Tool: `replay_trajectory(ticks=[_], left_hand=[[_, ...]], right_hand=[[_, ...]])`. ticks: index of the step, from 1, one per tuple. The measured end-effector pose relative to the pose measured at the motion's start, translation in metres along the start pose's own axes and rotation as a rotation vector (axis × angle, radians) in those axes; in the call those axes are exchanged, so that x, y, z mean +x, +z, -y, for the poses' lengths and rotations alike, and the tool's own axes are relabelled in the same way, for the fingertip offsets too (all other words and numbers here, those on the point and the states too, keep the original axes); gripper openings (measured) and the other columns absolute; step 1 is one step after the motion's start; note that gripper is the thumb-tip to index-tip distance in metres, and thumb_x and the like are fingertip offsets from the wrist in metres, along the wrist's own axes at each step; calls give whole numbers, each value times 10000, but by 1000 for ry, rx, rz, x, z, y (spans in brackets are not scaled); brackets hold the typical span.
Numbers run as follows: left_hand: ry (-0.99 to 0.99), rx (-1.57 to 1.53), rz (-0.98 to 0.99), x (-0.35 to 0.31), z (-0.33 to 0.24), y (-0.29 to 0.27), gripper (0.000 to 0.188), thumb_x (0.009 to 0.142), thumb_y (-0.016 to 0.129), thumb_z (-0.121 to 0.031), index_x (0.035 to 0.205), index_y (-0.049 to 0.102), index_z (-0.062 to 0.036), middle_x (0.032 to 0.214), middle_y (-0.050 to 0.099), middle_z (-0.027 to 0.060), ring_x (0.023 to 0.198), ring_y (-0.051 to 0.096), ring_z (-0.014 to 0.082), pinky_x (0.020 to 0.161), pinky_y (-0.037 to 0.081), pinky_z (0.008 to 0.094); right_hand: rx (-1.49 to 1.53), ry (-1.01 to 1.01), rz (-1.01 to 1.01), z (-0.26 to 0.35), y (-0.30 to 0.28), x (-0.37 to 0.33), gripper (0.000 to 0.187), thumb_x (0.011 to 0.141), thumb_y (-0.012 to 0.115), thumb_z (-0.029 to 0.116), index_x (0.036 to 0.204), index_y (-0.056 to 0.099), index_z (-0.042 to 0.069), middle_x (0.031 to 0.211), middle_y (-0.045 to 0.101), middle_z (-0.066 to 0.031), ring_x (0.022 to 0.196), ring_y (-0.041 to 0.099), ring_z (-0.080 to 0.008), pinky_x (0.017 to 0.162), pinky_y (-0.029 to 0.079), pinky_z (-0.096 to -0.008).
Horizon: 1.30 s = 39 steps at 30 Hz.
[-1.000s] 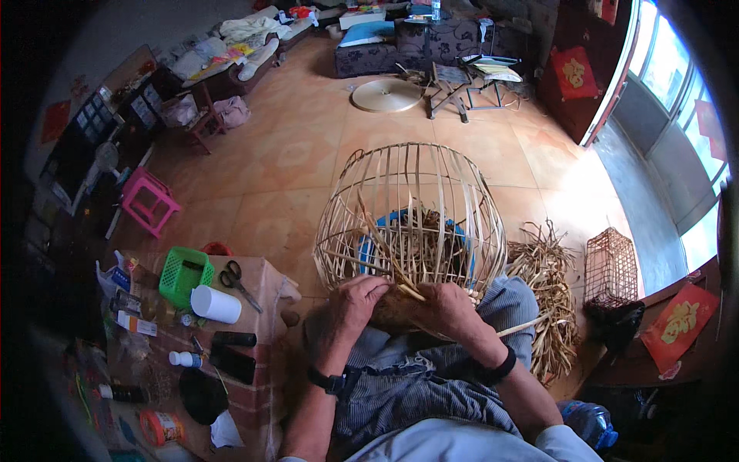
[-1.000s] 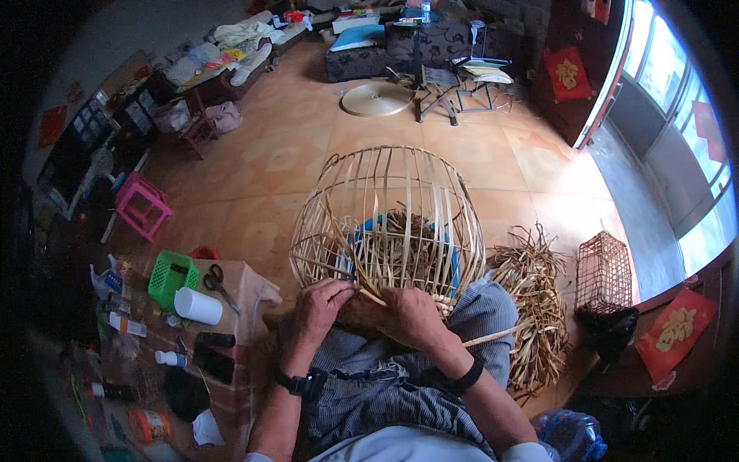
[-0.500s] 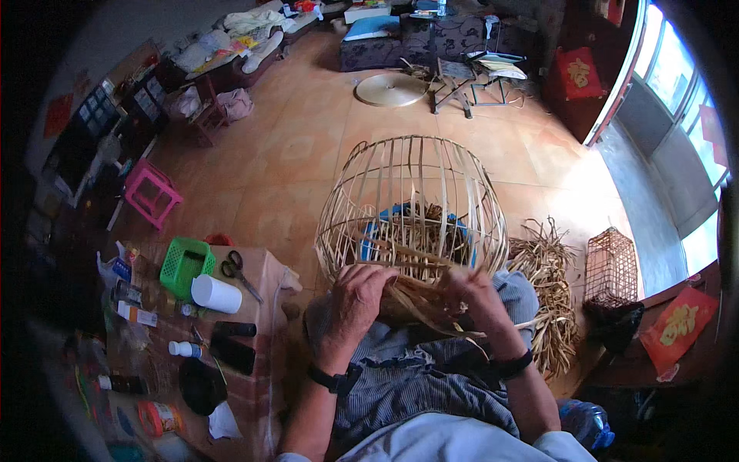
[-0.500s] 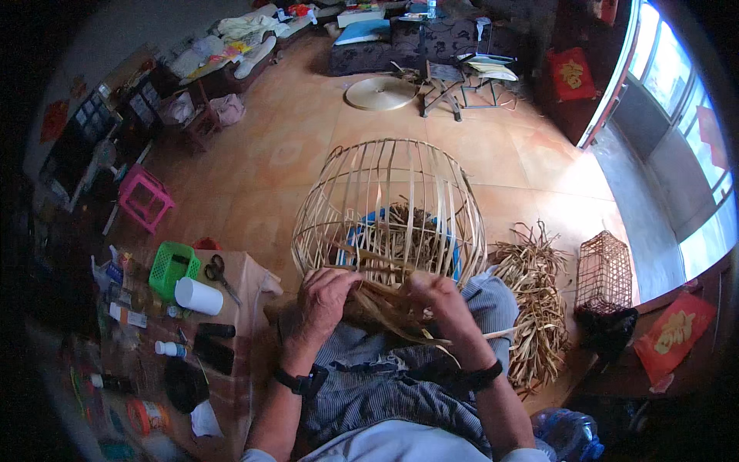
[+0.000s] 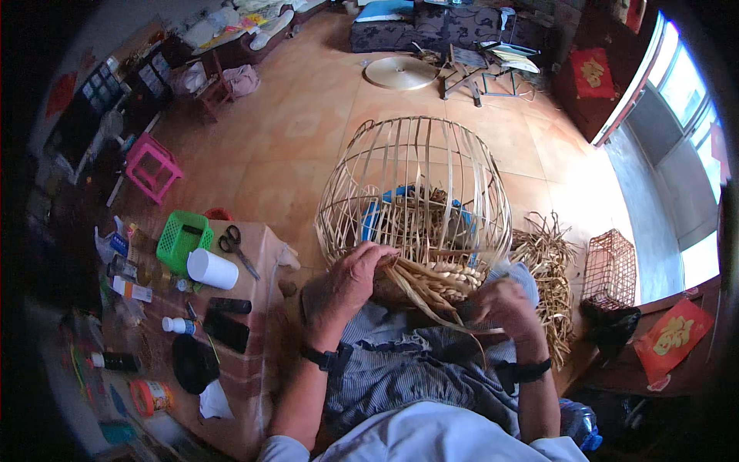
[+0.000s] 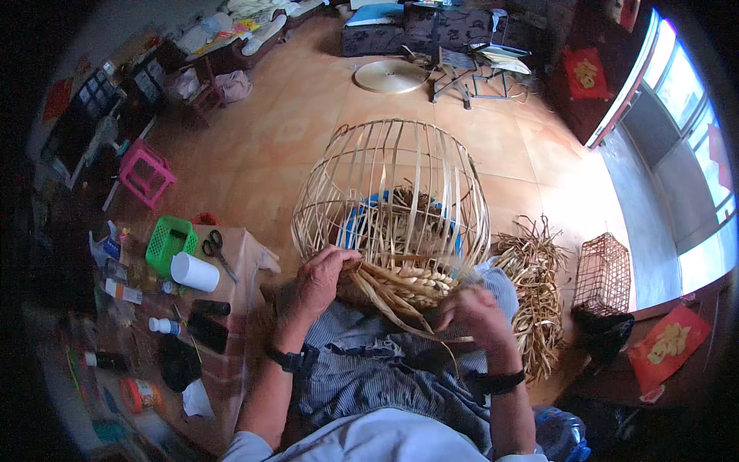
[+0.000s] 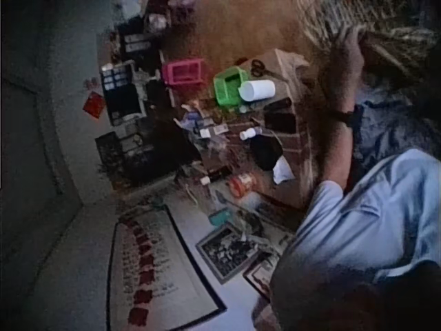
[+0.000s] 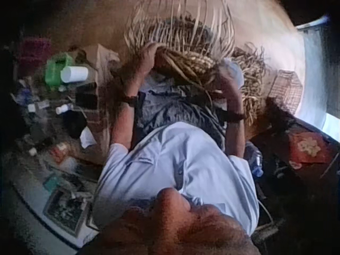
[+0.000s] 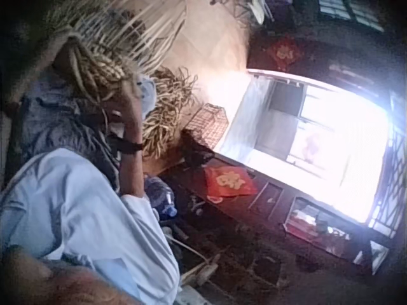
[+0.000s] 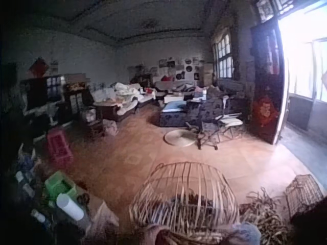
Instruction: Weaving a bamboo basket by hand.
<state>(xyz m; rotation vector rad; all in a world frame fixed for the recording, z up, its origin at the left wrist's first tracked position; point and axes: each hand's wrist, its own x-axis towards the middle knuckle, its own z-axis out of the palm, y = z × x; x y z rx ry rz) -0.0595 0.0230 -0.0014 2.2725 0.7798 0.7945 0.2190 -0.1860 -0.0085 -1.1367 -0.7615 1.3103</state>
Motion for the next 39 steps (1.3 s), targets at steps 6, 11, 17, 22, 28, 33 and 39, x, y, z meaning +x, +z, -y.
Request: replay_trajectory(ticks=[6, 11, 17, 22, 28, 33, 39], left_hand=[[-30, -54, 27, 6, 1, -2, 267, 1046, 509, -13, 1191, 730, -49, 1138, 751, 160, 1077, 747, 352, 922, 594, 416], [-85, -140, 22, 3, 12, 3, 262, 1046, 531, -22, 1188, 748, -58, 1138, 780, 171, 1081, 762, 351, 929, 598, 415], [-71, -121, 55, 8, 11, 2, 254, 1080, 513, -64, 1176, 748, -58, 1111, 791, 174, 1061, 774, 340, 925, 599, 413], [-74, -180, 123, 6, 17, -2, 320, 998, 497, 43, 1211, 709, -69, 1157, 774, 177, 1110, 753, 370, 938, 604, 429], [-20, -100, 160, 7, 17, -6, 331, 990, 534, 23, 1259, 706, -62, 1210, 753, 192, 1147, 735, 365, 985, 589, 438], [118, -43, 11, -10, -1, 2, 420, 915, 722, -41, 1334, 703, -76, 1265, 723, 169, 1174, 716, 348, 1017, 584, 435], [-37, -97, -126, -19, 8, 24, 360, 889, 801, -85, 1242, 736, -57, 1209, 744, 138, 1125, 732, 351, 983, 591, 429]], right_hand=[[235, -163, -351, 2, -28, -6, 348, 1169, 514, 336, 1244, 639, 20, 1307, 688, -156, 868, 722, -215, 787, 594, -351], [-230, 198, -17, -27, 11, -12, 640, 1048, 739, 361, 1509, 534, -33, 1360, 695, -145, 1265, 662, -224, 1045, 552, -355], [-128, 111, 105, -41, 86, 19, 615, 1044, 773, 258, 1527, 516, -24, 1379, 662, -98, 1210, 637, -179, 1015, 542, -327], [-454, 108, 155, -18, 113, 12, 248, 1143, 609, 229, 1133, 606, -18, 839, 508, 35, 784, 422, -102, 661, 442, -304], [-320, 249, 127, 15, 108, 9, 329, 1179, 515, 360, 1130, 619, 51, 844, 458, 82, 712, 398, -33, 589, 330, -216], [19, 361, 161, 29, 117, 10, 361, 1175, 510, 396, 1241, 612, 55, 794, 523, 33, 638, 442, -43, 549, 335, -207], [292, 92, 400, 69, 128, 42, 494, 1190, 400, 420, 1360, 592, -3, 936, 731, -142, 757, 695, -188, 686, 567, -284]])
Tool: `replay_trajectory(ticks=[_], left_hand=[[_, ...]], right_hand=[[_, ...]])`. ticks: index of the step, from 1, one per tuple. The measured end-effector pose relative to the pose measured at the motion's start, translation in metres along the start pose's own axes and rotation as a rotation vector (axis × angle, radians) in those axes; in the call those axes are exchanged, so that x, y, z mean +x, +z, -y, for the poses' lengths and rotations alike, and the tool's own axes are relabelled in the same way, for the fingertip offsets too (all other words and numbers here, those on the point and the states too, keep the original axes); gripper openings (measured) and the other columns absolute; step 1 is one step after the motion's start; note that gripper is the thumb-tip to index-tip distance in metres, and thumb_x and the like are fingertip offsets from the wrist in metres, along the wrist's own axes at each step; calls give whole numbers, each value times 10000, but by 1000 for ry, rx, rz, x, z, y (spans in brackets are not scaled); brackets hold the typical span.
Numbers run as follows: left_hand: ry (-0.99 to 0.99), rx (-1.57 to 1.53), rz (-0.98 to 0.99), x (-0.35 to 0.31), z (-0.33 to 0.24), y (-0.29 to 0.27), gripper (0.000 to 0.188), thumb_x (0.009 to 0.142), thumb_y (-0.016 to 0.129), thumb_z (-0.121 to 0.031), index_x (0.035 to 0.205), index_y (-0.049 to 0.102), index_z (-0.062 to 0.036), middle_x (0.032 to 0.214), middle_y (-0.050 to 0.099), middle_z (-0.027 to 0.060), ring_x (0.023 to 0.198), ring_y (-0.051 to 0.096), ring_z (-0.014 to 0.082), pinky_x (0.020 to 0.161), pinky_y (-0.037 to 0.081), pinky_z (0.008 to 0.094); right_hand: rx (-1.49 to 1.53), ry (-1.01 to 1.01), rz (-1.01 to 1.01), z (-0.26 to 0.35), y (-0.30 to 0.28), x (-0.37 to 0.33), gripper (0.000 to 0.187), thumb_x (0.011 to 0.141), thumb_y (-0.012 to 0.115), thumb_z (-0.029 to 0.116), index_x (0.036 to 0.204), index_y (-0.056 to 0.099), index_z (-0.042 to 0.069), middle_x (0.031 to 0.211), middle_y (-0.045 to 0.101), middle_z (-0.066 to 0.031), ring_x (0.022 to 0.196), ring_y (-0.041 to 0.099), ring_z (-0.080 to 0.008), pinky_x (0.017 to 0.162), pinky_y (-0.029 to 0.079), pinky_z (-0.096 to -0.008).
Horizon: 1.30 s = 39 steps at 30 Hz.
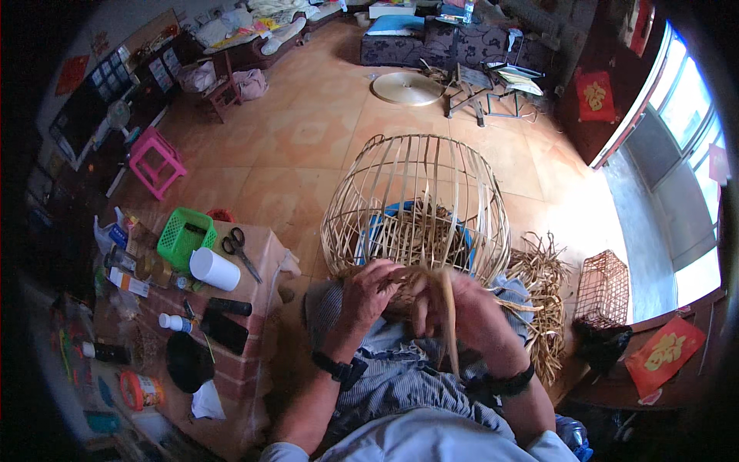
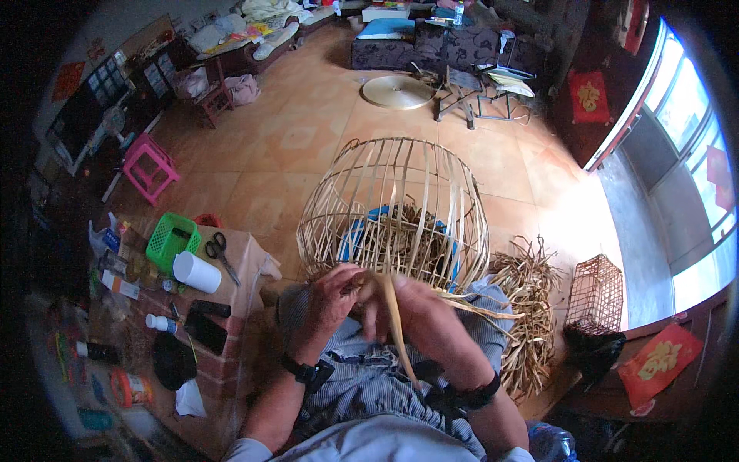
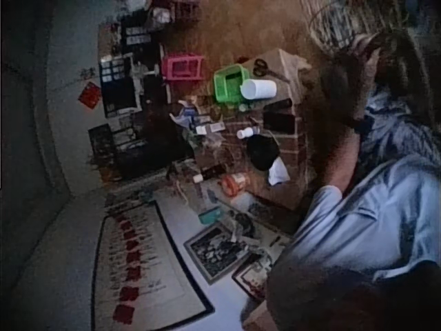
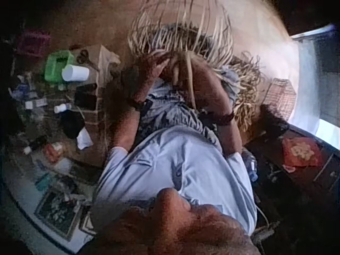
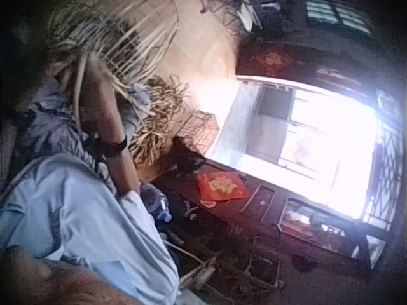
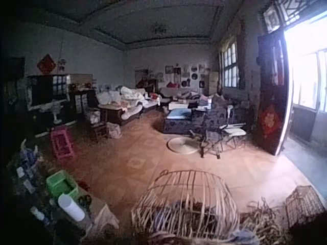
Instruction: Weaving a bamboo basket by hand.
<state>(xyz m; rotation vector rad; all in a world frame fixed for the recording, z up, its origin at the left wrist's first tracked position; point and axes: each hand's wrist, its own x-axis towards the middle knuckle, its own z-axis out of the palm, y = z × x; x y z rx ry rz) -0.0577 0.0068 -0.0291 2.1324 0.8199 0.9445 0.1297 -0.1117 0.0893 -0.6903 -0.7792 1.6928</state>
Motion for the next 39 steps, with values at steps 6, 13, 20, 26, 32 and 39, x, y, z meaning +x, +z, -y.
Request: replay_trajectory(ticks=[6, 13, 20, 26, 32, 39], left_hand=[[21, -9, -38, 6, 6, 7, 276, 942, 735, -82, 1216, 752, -50, 1115, 771, 181, 1088, 743, 368, 928, 587, 429], [-214, 156, 42, -26, 67, 10, 327, 946, 683, -111, 1255, 706, -7, 1128, 739, 249, 1112, 696, 452, 965, 546, 515], [-311, 243, 72, -20, 58, 3, 356, 1106, 557, -289, 1229, 678, 22, 1150, 728, 257, 1101, 700, 435, 947, 547, 500], [-365, -11, 19, 1, 2, 4, 336, 1081, 592, -243, 1258, 683, 28, 1132, 745, 219, 1025, 709, 391, 962, 550, 452], [-337, 305, -66, -20, 66, 25, 214, 1082, 580, -161, 1099, 738, -17, 970, 762, 158, 921, 724, 355, 859, 562, 464], [-236, -100, -128, 2, -8, 22, 169, 1049, 630, -166, 1060, 747, -45, 964, 747, 133, 911, 722, 329, 853, 561, 408]], right_hand=[[-1608, -521, -414, -25, -48, 33, 257, 1037, 637, 282, 1162, 684, 63, 1090, 678, -153, 1059, 659, -346, 857, 554, -436], [-1914, -374, -392, -91, -73, 77, 297, 941, 642, 263, 1189, 685, 105, 1115, 654, -135, 1137, 612, -352, 939, 529, -474], [-1745, -335, -416, -77, -60, 70, 263, 934, 663, 230, 1100, 710, 32, 1049, 635, -158, 1080, 632, -345, 862, 580, -456], [-1516, -471, -503, -115, -40, 35, 311, 921, 644, 106, 1226, 652, 46, 1077, 552, -184, 1057, 619, -401, 802, 560, -503], [-1134, -63, -589, -70, -42, 33, 267, 922, 732, 262, 1098, 702, 64, 1036, 669, -194, 988, 673, -426, 834, 562, -520], [-1144, -605, -295, -78, -67, 62, 264, 901, 780, 167, 1107, 661, 53, 1059, 691, -157, 939, 690, -358, 762, 559, -445]])
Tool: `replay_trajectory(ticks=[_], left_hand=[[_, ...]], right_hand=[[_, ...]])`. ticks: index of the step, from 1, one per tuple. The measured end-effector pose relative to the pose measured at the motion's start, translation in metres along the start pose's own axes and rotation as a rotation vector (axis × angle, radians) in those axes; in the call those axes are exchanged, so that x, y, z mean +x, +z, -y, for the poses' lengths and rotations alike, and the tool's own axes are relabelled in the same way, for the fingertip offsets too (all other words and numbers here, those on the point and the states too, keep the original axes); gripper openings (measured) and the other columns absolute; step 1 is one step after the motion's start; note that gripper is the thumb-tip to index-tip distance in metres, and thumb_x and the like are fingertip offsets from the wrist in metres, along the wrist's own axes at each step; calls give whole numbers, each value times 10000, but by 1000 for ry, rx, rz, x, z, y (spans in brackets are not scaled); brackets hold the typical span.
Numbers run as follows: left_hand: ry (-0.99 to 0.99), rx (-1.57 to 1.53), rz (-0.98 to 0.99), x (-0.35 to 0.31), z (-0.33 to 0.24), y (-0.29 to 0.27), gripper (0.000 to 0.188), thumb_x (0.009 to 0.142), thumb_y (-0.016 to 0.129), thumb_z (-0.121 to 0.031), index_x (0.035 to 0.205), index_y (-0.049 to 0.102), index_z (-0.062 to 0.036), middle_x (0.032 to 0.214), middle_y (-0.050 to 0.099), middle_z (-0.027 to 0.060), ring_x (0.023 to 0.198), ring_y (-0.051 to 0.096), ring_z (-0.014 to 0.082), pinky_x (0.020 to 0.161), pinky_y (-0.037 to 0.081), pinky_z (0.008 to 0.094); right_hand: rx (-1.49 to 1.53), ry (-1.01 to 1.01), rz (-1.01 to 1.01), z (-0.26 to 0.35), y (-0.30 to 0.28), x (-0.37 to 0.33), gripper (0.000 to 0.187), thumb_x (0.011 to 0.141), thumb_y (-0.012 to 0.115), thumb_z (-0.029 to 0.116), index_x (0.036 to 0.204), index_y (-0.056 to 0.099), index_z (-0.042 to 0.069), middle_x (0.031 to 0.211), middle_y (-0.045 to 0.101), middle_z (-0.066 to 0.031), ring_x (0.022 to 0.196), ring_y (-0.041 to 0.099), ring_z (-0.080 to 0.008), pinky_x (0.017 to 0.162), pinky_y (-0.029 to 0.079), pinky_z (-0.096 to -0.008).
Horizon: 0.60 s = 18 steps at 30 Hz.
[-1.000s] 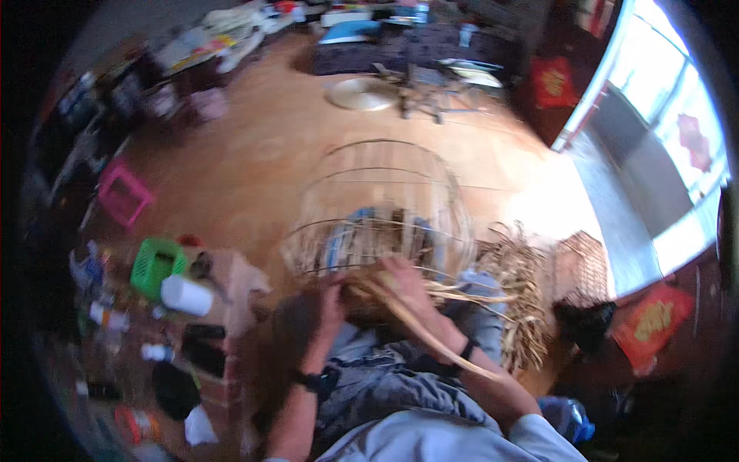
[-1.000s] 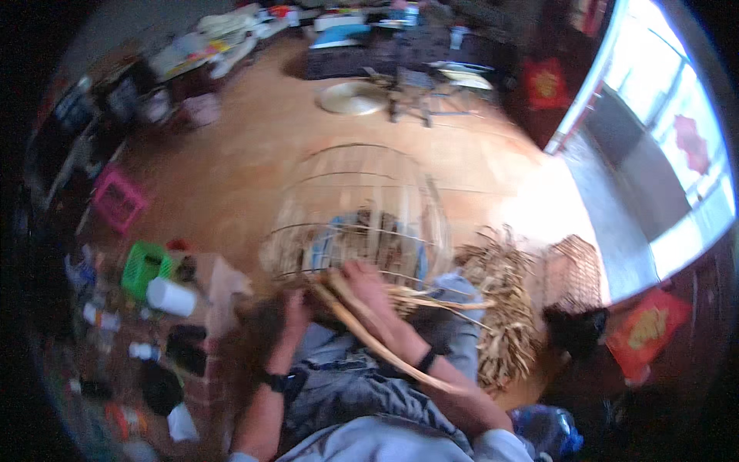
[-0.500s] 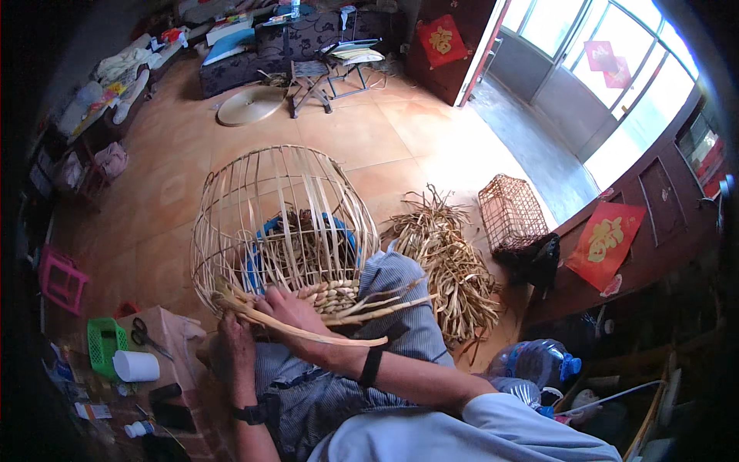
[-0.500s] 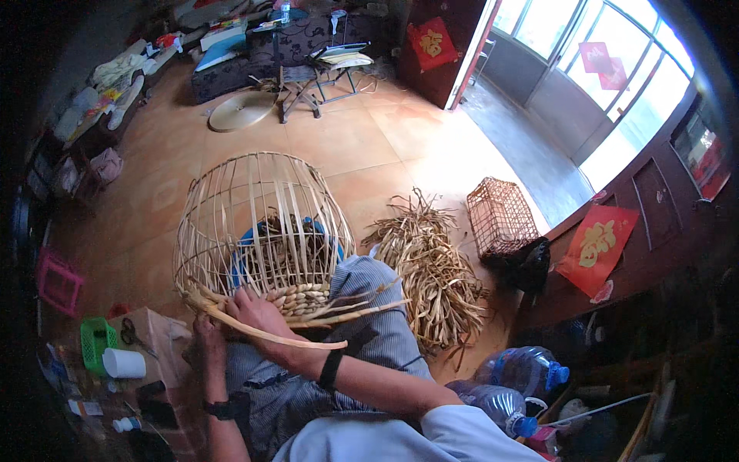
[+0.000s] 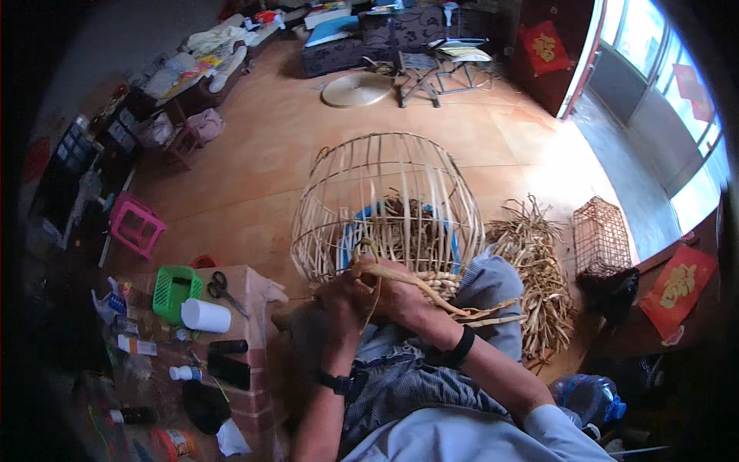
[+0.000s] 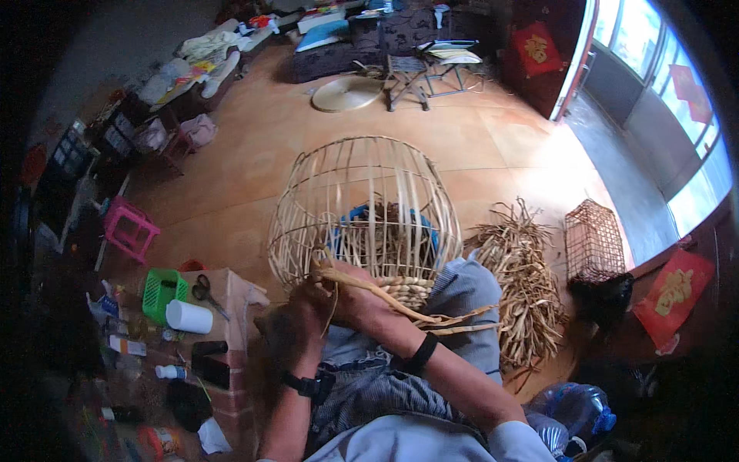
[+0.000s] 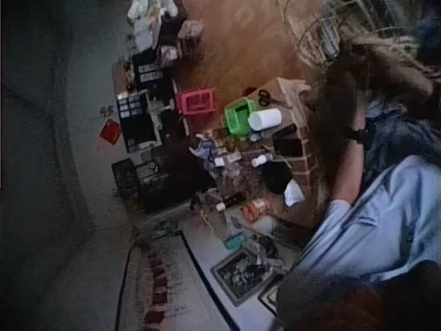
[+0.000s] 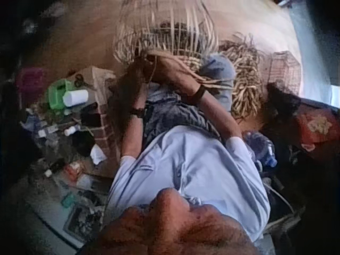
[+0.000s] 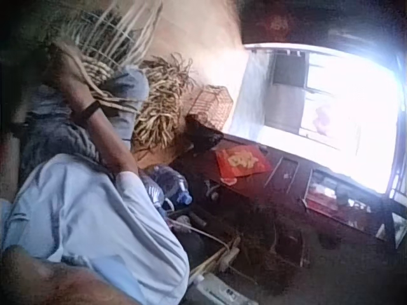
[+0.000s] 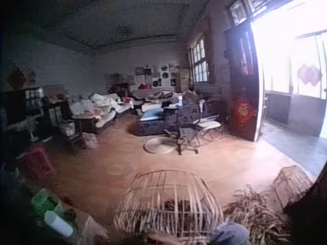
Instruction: Weaving a bamboo basket by hand.
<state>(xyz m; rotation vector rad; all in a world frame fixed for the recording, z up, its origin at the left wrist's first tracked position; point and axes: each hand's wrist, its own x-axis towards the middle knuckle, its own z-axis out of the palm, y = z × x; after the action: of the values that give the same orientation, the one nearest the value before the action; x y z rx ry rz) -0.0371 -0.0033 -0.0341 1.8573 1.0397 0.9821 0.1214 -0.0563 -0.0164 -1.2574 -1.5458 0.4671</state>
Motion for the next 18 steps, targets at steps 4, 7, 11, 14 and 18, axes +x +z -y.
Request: replay_trajectory(ticks=[4, 7, 11, 14, 18], left_hand=[[109, 25, 113, 2, -1, -8, 175, 1008, 646, -115, 1143, 730, -42, 1072, 757, 174, 994, 736, 368, 889, 569, 426], [127, 78, 85, 5, -4, -6, 266, 1005, 638, -47, 1264, 700, -32, 1150, 754, 207, 1117, 728, 385, 972, 556, 451], [162, 62, 119, 0, -2, -16, 500, 970, 544, 30, 1464, 563, -46, 1303, 714, 228, 1251, 678, 432, 1084, 524, 511], [196, 246, 166, -8, -3, -27, 562, 957, 520, 56, 1503, 552, -75, 1387, 666, 227, 1316, 631, 412, 1136, 488, 518], [405, 444, 254, -12, -1, -31, 679, 897, 589, 84, 1562, 485, -7, 1467, 581, 245, 1396, 539, 445, 1216, 415, 536]], right_hand=[[-94, 52, 28, 2, -7, 14, 242, 878, 801, 155, 1058, 677, 51, 998, 689, -148, 880, 689, -348, 743, 557, -435], [32, 210, -46, 7, -22, 18, 205, 853, 817, 151, 990, 697, 56, 915, 687, -139, 812, 692, -335, 710, 562, -421], [-59, 79, -75, 12, -28, 17, 202, 873, 797, 187, 972, 683, 53, 882, 684, -150, 794, 695, -373, 683, 559, -440], [-114, 141, -40, 3, -21, 15, 195, 868, 792, 164, 985, 683, 53, 891, 694, -148, 809, 704, -389, 689, 563, -452], [-174, 117, 1, -3, -19, 18, 195, 873, 778, 155, 1011, 683, 55, 910, 706, -162, 823, 708, -405, 690, 563, -469]])
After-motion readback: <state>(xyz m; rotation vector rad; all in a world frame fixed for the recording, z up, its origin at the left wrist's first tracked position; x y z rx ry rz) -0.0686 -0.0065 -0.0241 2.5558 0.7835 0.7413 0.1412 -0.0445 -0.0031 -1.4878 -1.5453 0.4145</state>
